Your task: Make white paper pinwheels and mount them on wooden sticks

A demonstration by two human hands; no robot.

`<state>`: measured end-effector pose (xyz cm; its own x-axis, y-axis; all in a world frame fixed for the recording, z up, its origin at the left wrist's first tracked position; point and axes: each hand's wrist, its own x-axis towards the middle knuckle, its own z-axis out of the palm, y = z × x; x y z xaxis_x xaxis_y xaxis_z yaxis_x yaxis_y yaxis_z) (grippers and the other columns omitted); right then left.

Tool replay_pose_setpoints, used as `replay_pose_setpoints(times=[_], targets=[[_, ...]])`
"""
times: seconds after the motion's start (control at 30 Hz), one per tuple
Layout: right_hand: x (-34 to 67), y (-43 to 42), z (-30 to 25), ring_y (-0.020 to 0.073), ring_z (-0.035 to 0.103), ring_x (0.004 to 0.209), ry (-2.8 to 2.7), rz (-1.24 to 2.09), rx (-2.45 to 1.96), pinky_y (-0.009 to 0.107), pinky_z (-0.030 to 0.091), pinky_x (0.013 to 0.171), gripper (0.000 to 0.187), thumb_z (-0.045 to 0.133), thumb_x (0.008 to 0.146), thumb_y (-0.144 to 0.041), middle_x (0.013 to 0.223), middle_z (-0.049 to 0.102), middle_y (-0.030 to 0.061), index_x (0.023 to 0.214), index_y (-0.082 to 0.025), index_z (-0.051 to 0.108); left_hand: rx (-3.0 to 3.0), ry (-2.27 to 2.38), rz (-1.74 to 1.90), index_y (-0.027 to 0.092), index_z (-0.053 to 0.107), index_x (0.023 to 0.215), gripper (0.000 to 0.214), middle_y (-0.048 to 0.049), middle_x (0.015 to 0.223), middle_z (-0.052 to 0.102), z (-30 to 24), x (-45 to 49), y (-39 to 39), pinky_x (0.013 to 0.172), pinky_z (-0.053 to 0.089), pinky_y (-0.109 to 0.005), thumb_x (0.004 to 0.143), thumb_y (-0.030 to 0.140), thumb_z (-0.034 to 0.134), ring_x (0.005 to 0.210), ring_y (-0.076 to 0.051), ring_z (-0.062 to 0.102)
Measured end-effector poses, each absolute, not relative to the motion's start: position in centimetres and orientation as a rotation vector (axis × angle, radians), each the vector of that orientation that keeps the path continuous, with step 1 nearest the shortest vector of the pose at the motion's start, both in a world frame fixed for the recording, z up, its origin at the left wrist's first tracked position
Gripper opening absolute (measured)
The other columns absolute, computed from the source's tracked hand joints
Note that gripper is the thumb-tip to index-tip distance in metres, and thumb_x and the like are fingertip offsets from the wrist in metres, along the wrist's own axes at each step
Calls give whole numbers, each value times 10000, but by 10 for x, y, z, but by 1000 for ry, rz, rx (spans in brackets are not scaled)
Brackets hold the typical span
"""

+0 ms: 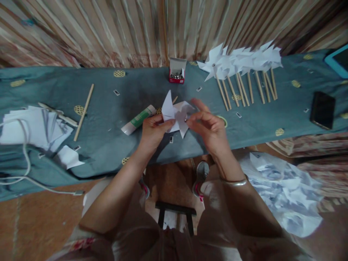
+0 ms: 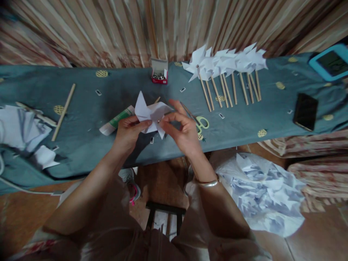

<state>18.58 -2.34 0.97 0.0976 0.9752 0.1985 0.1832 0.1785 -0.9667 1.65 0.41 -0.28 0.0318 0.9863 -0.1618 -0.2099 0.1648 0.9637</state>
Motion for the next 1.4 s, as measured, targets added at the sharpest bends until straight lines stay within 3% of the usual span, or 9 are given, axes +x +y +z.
replay_pose_setpoints(times=[0.13, 0.3, 0.43, 0.5, 0.57, 0.67, 0.77, 1.0, 1.4], targets=[[208, -17, 3, 270, 489, 1386, -1225, 725, -1332, 550, 280, 1198, 40, 726, 784, -241, 1233, 696, 41, 747, -242, 712, 868, 1056, 1217, 204, 785, 725, 128, 1, 746, 750, -6, 14, 6, 722, 509, -286, 606, 234, 821, 697, -152, 646], [217, -14, -11, 308, 486, 1362, -1426, 514, -1511, 579, 260, 1200, 75, 732, 706, -160, 1256, 673, 54, 700, -233, 712, 848, 1038, 1206, 208, 785, 726, 155, -3, 765, 756, -6, 13, 5, 759, 520, -302, 585, 247, 840, 732, -169, 664], [209, -19, -4, 284, 541, 1291, -1417, 428, -1483, 534, 352, 1157, 54, 711, 763, -214, 1248, 671, 57, 804, -243, 733, 860, 1068, 1204, 210, 793, 743, 175, -12, 779, 760, -4, 15, 2, 747, 522, -303, 592, 277, 849, 739, -177, 659], [204, -21, 6, 247, 610, 1171, -1323, 439, -1418, 466, 468, 1048, 67, 703, 809, -284, 1179, 693, 46, 860, -255, 733, 895, 1104, 1193, 208, 791, 731, 160, -12, 765, 757, -2, 16, 1, 717, 518, -302, 604, 291, 841, 730, -183, 650], [199, -22, 15, 201, 663, 927, -1212, 543, -1367, 368, 546, 830, 110, 710, 826, -360, 973, 724, 27, 840, -254, 732, 954, 1146, 1175, 205, 784, 708, 133, -6, 732, 744, 0, 17, 1, 676, 500, -295, 614, 287, 832, 701, -181, 631], [191, -21, 24, 114, 518, 557, -1087, 797, -1344, 265, 440, 540, 204, 755, 792, -420, 673, 660, -18, 722, -231, 722, 1087, 1206, 1156, 202, 760, 659, 84, 8, 672, 704, 1, 18, 1, 641, 451, -282, 639, 259, 818, 670, -171, 600], [186, -18, 28, 73, 367, 451, -1022, 1023, -1283, 244, 297, 436, 335, 769, 769, -468, 543, 572, -35, 584, -209, 664, 1217, 1263, 1150, 210, 724, 609, 111, 16, 647, 662, 3, 18, 1, 661, 420, -281, 654, 249, 817, 698, -177, 592], [178, -14, 33, 54, 346, 427, -958, 1272, -1237, 240, 213, 386, 393, 875, 614, -495, 517, 567, -43, 550, -197, 627, 1372, 1229, 1164, 215, 719, 629, 130, -1, 693, 670, 2, 17, -1, 692, 422, -284, 695, 298, 793, 726, -180, 594], [174, -14, 24, 61, 420, 450, -1021, 1221, -1270, 243, 378, 476, 319, 844, 688, -389, 524, 575, -51, 551, -206, 621, 1063, 1161, 1093, 198, 790, 693, 130, 2, 693, 738, 1, 19, -2, 628, 475, -269, 631, 302, 836, 653, -165, 611]])
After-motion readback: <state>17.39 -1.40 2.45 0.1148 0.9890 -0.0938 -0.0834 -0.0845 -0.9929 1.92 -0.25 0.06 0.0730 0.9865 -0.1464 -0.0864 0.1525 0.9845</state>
